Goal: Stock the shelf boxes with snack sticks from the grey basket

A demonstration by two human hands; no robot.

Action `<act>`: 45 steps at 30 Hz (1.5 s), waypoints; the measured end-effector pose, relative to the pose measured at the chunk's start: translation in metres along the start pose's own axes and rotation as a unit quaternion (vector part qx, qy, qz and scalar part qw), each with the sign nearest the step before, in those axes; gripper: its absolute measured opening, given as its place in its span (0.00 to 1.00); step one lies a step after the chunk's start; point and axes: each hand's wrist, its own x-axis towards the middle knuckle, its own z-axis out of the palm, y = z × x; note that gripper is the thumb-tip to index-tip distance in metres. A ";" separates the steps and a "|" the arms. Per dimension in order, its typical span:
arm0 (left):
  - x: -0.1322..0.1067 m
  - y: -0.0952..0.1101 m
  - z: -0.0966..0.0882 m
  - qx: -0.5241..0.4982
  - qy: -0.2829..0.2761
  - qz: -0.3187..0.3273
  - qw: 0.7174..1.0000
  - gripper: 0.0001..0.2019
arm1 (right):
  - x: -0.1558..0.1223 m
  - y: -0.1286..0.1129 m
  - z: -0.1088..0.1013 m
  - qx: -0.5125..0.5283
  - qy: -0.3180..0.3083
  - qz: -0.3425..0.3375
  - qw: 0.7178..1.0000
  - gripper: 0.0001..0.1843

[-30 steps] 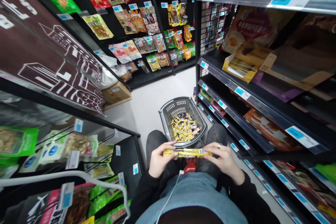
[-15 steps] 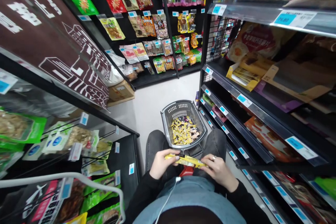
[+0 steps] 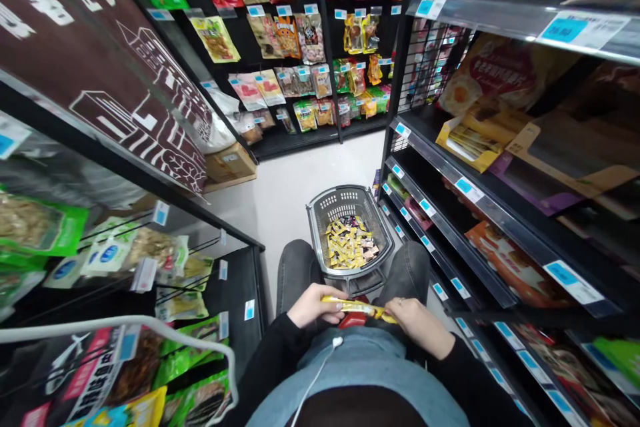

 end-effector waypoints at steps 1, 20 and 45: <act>0.001 -0.002 0.000 0.003 0.004 0.000 1.000 0.26 | 0.000 0.000 -0.004 0.014 -0.023 0.005 1.000 0.08; -0.017 0.014 0.023 0.121 -0.003 0.102 0.987 0.23 | 0.013 0.004 -0.019 -0.009 -0.009 0.073 0.997 0.11; -0.045 0.049 0.051 0.336 0.076 0.103 0.933 0.16 | -0.003 -0.015 0.029 0.113 0.000 0.015 0.993 0.19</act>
